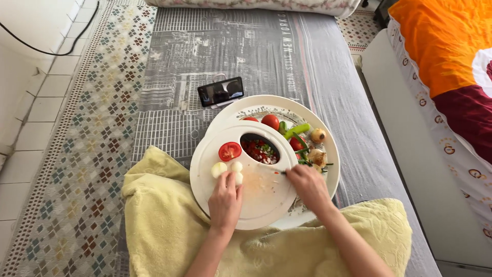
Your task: The person is cutting a boiled egg, an onion, and a tomato on a plate with a knife.
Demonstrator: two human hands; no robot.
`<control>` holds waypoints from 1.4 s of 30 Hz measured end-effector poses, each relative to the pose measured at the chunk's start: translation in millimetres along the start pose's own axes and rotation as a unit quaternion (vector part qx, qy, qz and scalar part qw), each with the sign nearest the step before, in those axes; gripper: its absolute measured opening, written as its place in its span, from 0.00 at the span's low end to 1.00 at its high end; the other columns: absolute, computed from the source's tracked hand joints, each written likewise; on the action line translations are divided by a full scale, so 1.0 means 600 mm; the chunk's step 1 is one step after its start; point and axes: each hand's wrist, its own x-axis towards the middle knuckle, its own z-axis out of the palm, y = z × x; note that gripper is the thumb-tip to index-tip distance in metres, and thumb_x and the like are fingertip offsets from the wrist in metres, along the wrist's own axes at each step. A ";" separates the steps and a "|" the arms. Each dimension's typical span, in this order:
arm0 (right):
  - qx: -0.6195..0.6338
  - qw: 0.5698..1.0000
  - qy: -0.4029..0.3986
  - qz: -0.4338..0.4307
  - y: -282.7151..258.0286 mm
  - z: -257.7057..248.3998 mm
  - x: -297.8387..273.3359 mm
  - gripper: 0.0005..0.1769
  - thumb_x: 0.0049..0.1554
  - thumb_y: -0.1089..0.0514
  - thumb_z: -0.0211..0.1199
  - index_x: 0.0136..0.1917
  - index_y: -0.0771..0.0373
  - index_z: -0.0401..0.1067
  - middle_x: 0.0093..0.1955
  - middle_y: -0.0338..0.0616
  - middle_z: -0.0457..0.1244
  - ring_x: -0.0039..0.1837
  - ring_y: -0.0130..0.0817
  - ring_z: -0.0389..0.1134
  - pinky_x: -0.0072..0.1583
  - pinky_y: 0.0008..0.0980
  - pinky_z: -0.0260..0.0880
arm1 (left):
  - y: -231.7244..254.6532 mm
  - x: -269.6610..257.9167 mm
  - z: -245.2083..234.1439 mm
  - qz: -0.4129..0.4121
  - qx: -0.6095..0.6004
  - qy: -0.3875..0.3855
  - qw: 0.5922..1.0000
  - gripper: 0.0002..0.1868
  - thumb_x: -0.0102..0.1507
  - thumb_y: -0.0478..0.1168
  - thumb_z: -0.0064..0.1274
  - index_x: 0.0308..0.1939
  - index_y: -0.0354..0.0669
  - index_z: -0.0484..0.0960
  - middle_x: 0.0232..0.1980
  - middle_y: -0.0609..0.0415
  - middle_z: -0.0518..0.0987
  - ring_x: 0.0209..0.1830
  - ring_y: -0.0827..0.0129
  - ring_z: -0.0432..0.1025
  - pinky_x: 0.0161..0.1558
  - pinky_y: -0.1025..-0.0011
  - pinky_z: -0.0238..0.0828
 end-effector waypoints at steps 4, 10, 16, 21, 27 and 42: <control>0.066 0.997 0.024 0.027 -0.001 -0.045 0.020 0.12 0.54 0.60 0.66 0.53 0.60 0.78 0.47 0.41 0.66 0.49 0.43 0.68 0.54 0.43 0.68 | -0.013 0.005 0.010 0.017 -0.002 0.027 1.000 0.26 0.57 0.40 0.63 0.58 0.35 0.76 0.56 0.48 0.76 0.46 0.54 0.78 0.41 0.62 0.79; 0.077 0.992 -0.072 -0.068 0.021 -0.081 -0.017 0.13 0.52 0.60 0.64 0.52 0.58 0.78 0.49 0.40 0.65 0.51 0.41 0.68 0.55 0.43 0.68 | -0.016 -0.001 0.012 -0.001 -0.006 -0.033 0.999 0.21 0.59 0.41 0.63 0.54 0.38 0.78 0.51 0.50 0.76 0.43 0.56 0.79 0.38 0.61 0.79; 0.160 0.962 -0.176 0.137 -0.001 -0.093 -0.011 0.18 0.59 0.56 0.62 0.62 0.52 0.78 0.46 0.36 0.67 0.47 0.36 0.69 0.49 0.38 0.68 | -0.012 0.003 -0.001 -0.032 -0.014 -0.080 0.996 0.18 0.58 0.46 0.67 0.47 0.43 0.82 0.47 0.54 0.76 0.41 0.57 0.78 0.38 0.59 0.76; 0.129 0.984 -0.101 -0.067 0.002 -0.082 -0.012 0.13 0.54 0.56 0.65 0.52 0.57 0.80 0.43 0.37 0.66 0.47 0.38 0.65 0.54 0.39 0.64 | -0.013 0.007 -0.008 0.010 -0.041 -0.095 0.995 0.27 0.56 0.39 0.66 0.59 0.43 0.80 0.49 0.53 0.74 0.43 0.58 0.77 0.39 0.59 0.77; 0.069 0.991 -0.082 -0.083 0.021 -0.037 0.015 0.15 0.55 0.59 0.65 0.56 0.58 0.80 0.45 0.38 0.65 0.49 0.35 0.65 0.52 0.38 0.63 | -0.010 0.009 -0.008 -0.007 -0.045 -0.107 0.993 0.27 0.54 0.40 0.68 0.57 0.43 0.80 0.49 0.52 0.74 0.43 0.57 0.77 0.38 0.59 0.77; 0.092 0.990 -0.103 -0.030 0.076 -0.060 0.009 0.11 0.51 0.58 0.67 0.48 0.53 0.82 0.45 0.36 0.66 0.52 0.37 0.66 0.59 0.40 0.61 | -0.008 0.001 0.005 0.030 -0.042 -0.090 0.995 0.26 0.53 0.38 0.68 0.55 0.38 0.80 0.50 0.53 0.74 0.49 0.59 0.75 0.44 0.63 0.78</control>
